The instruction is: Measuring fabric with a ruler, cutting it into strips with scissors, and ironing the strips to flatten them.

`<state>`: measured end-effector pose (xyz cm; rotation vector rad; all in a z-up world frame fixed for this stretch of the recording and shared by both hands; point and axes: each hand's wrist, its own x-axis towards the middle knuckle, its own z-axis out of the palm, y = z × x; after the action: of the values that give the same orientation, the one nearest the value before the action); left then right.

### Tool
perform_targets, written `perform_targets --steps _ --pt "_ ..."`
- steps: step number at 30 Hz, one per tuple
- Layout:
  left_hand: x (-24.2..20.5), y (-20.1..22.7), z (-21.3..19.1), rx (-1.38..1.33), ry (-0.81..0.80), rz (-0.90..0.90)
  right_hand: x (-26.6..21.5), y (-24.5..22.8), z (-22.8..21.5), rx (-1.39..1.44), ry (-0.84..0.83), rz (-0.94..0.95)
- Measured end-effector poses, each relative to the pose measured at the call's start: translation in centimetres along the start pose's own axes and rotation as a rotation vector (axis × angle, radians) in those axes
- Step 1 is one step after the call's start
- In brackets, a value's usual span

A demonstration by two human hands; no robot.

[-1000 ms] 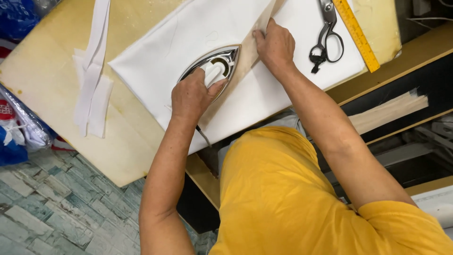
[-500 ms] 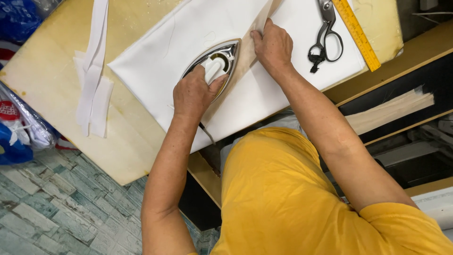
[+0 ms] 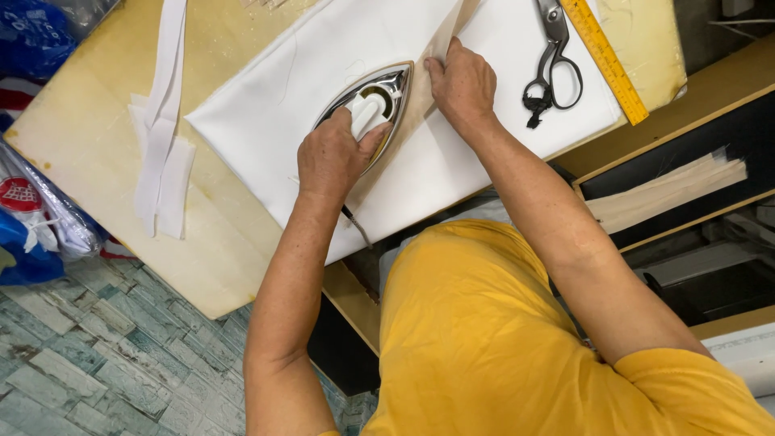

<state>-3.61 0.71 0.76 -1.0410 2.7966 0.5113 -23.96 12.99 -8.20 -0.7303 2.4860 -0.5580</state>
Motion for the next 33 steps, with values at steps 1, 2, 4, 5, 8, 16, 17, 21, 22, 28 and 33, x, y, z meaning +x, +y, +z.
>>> perform_targets --steps 1,2,4,5,8,16,17,21,22,28,33 --pt "0.1 -0.1 0.0 0.0 0.0 0.002 0.0 0.0 0.0 0.001 0.001 0.001" --pt "0.1 -0.2 0.0 0.013 0.016 0.022 -0.1 -0.1 -0.1 0.011 0.0 0.006" --pt "0.3 -0.1 0.1 0.025 0.029 0.045 -0.1 0.0 -0.1 0.02 -0.002 0.015" --pt "0.4 0.0 0.1 0.021 0.042 0.046 -0.1 0.0 0.0 0.021 0.0 0.012" --pt "0.5 0.1 0.1 0.026 0.041 0.062 -0.1 -0.1 -0.1 0.018 -0.004 0.011" --pt "1.0 0.3 0.3 0.024 0.07 0.097 0.0 -0.3 -0.7 0.024 -0.019 0.01" --pt "1.1 0.4 0.4 0.024 0.046 0.085 0.1 -0.4 -1.1 0.062 -0.053 0.035" --pt "1.1 0.3 0.7 0.04 0.069 0.108 0.6 -1.7 -3.7 0.17 -0.112 0.154" --pt "1.1 0.3 0.6 0.04 0.071 0.11 1.1 -1.7 -3.9 0.171 -0.109 0.154" --pt "1.0 0.4 0.5 0.044 0.065 0.112 2.8 -1.3 -3.5 0.147 -0.059 0.223" --pt "1.3 0.6 0.3 0.044 -0.035 0.034 3.0 -0.8 -3.5 0.082 -0.056 0.219"
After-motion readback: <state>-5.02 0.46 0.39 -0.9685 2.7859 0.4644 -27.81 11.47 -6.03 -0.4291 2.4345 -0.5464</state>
